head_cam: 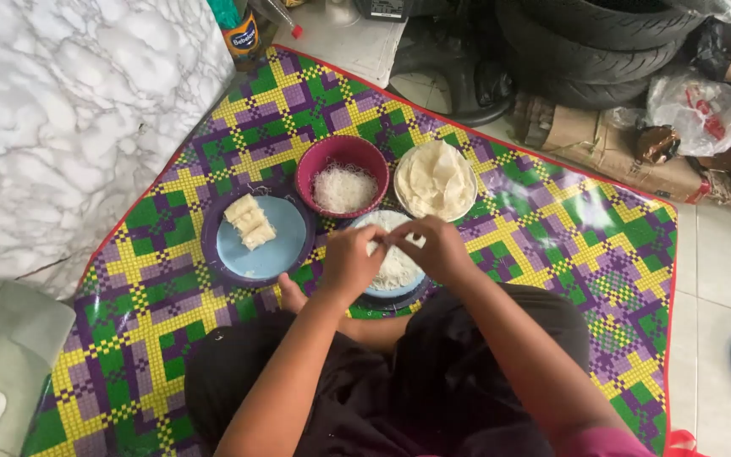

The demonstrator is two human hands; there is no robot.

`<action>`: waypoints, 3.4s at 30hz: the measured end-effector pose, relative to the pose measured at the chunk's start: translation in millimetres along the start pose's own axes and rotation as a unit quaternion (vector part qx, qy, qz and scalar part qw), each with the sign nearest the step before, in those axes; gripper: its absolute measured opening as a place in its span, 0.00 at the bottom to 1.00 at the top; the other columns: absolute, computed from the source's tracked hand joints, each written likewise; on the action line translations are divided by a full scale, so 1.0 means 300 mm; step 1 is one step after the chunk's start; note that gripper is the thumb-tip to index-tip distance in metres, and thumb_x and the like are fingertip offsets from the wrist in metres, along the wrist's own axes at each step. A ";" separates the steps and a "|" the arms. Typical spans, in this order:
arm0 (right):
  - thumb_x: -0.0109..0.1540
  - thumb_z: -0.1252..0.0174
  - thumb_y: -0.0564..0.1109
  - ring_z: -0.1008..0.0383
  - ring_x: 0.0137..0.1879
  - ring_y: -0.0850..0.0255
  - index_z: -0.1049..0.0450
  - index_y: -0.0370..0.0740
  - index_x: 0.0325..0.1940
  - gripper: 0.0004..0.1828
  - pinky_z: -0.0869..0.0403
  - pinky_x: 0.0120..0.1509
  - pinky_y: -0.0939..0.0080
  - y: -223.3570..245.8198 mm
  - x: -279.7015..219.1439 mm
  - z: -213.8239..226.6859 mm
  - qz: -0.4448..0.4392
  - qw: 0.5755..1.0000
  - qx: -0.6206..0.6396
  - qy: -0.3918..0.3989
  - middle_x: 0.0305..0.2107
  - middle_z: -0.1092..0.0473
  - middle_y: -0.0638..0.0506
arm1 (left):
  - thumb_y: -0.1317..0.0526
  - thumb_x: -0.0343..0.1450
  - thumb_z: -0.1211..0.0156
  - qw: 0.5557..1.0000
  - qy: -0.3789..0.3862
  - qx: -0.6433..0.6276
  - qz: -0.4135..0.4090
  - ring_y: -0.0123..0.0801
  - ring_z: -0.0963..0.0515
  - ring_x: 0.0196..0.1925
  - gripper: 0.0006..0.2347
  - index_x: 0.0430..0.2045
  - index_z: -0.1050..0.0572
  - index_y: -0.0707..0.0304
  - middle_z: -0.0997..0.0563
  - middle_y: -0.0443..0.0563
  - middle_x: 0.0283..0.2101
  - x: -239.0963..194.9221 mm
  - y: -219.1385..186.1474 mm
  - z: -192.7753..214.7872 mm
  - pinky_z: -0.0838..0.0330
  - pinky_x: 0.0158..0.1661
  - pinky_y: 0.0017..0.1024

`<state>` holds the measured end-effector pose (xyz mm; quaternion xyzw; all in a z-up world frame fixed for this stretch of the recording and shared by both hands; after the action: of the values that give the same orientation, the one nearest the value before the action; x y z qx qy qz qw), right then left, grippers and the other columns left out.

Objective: The person is preparing small pastries by placing a white filling onto individual dough pieces and folding them into shape.

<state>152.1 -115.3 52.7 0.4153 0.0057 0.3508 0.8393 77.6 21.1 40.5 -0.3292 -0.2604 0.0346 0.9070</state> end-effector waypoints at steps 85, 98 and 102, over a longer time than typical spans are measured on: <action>0.55 0.38 0.35 0.22 0.31 0.50 0.42 0.27 0.69 0.39 0.19 0.27 0.60 -0.752 -0.205 -0.332 -0.419 0.854 0.308 -0.008 0.28 0.31 0.40 | 0.68 0.69 0.39 0.885 0.106 -0.106 0.441 0.47 0.20 0.57 0.15 0.50 0.25 0.56 0.23 0.55 0.52 -0.260 0.578 -0.378 0.25 0.55 0.46; 0.55 0.38 0.33 0.20 0.28 0.49 0.30 0.35 0.62 0.29 0.17 0.25 0.55 -0.831 -0.175 -0.351 -0.404 0.899 0.165 0.030 0.30 0.29 0.39 | 0.68 0.66 0.42 0.891 0.125 -0.067 0.432 0.53 0.23 0.61 0.20 0.53 0.20 0.52 0.19 0.58 0.54 -0.268 0.609 -0.409 0.27 0.58 0.46; 0.56 0.39 0.35 0.20 0.29 0.49 0.29 0.35 0.62 0.29 0.16 0.26 0.54 -0.806 -0.166 -0.336 -0.395 0.907 0.139 0.034 0.31 0.29 0.39 | 0.67 0.66 0.45 0.888 0.132 -0.068 0.434 0.57 0.23 0.61 0.22 0.57 0.21 0.54 0.20 0.63 0.56 -0.267 0.580 -0.378 0.28 0.58 0.48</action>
<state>225.6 -173.9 -196.8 0.4794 0.2463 0.0000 0.8423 83.8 72.3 -176.0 -0.4717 0.0293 0.3632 0.8029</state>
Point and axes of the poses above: each hand's wrist, its own x-axis towards the middle knuckle, its own z-axis out of the back of the hand, y = z × x, the point moved 9 cm from there along x, towards the middle knuckle
